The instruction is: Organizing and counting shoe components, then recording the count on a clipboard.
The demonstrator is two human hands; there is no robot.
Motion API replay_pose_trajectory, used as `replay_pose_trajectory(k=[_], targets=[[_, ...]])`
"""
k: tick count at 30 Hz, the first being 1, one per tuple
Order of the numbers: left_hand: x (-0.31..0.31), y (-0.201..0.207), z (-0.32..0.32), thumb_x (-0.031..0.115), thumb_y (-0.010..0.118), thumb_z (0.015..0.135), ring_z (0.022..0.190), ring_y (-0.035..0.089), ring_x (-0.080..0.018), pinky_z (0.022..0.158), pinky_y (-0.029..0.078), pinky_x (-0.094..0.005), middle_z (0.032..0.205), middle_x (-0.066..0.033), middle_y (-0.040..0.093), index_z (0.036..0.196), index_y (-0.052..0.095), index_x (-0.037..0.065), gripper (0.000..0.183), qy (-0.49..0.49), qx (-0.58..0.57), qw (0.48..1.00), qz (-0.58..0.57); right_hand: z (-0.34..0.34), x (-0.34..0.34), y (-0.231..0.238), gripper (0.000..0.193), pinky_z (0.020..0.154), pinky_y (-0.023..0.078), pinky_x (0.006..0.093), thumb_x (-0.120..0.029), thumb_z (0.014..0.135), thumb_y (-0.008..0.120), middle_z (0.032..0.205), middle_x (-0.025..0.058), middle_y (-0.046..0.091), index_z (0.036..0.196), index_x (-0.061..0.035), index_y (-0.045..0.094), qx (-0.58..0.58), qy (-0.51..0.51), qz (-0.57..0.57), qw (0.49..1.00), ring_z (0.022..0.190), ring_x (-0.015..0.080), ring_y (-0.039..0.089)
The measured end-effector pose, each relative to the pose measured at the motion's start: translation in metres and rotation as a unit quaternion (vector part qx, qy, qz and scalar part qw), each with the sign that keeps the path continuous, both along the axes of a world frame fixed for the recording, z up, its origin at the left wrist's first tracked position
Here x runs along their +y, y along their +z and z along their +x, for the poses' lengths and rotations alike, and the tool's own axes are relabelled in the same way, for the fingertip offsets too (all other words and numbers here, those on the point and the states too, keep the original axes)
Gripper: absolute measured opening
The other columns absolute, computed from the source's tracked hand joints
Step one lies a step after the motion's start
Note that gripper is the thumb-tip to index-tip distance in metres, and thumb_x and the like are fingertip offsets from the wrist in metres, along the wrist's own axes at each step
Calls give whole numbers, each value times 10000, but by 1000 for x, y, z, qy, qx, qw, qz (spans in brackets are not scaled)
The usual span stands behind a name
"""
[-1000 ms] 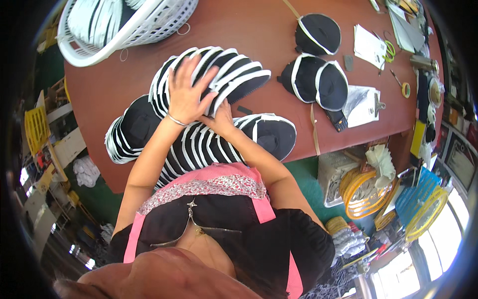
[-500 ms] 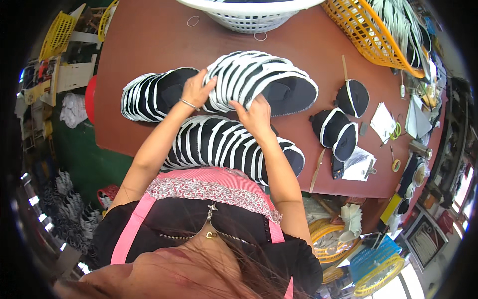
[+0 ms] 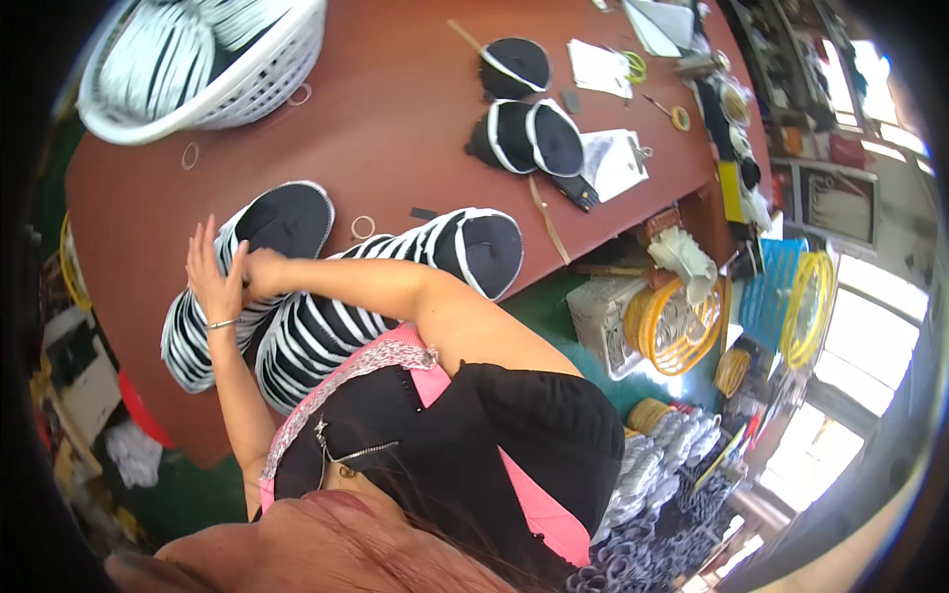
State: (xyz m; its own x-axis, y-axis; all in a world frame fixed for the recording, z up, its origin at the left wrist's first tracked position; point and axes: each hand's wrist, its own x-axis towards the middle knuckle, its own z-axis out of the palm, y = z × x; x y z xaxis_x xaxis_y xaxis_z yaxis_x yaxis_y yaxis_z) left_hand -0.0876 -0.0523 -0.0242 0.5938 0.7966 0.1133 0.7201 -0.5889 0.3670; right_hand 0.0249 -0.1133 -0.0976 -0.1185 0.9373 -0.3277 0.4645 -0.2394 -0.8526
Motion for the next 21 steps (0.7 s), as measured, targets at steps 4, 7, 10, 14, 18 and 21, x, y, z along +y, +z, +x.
replay_pose_trajectory(k=[4,7,10,14,18,21], targets=[[14,-55,28,288,559,891,1499,332,-321,1210,179,-615,1607,-113,396,1531,434,387,660,43,184,976,-110,40,-44,21,460,812,574,421,-392,737,851,957,211,746,978,-15,746,84,-41,87,992,874,348,733],[5,-53,38,215,510,908,1479,357,-289,1204,188,-627,1580,-52,436,1524,443,351,634,61,225,968,-97,137,-92,57,412,821,577,405,-280,824,800,1069,133,744,1160,-64,699,-16,-165,151,975,895,321,721],[-3,-55,35,207,500,917,1452,386,-278,1191,207,-636,1547,-40,467,1509,459,338,608,60,208,975,-50,275,-144,55,303,937,483,481,-197,864,715,1095,195,649,1097,-13,652,-315,-497,287,756,1068,381,599],[7,-55,41,219,506,921,1452,394,-297,1192,232,-615,1556,-77,459,1516,454,323,607,63,254,963,-58,396,-220,17,683,944,472,511,-465,849,772,1176,260,598,1231,58,557,-375,-650,57,658,1122,443,563],[2,-42,67,236,615,931,1430,416,-321,1188,262,-588,1521,-135,484,1496,476,172,586,51,278,958,50,407,-246,4,403,833,522,539,-360,855,763,919,276,704,983,16,694,-273,-611,-15,743,930,495,664],[-27,-11,97,234,653,932,1374,475,-341,1171,315,-531,1460,-161,539,1421,538,92,522,-81,90,988,99,358,-253,58,188,760,541,425,-159,927,704,908,217,728,997,14,675,-148,-674,187,699,840,358,719]])
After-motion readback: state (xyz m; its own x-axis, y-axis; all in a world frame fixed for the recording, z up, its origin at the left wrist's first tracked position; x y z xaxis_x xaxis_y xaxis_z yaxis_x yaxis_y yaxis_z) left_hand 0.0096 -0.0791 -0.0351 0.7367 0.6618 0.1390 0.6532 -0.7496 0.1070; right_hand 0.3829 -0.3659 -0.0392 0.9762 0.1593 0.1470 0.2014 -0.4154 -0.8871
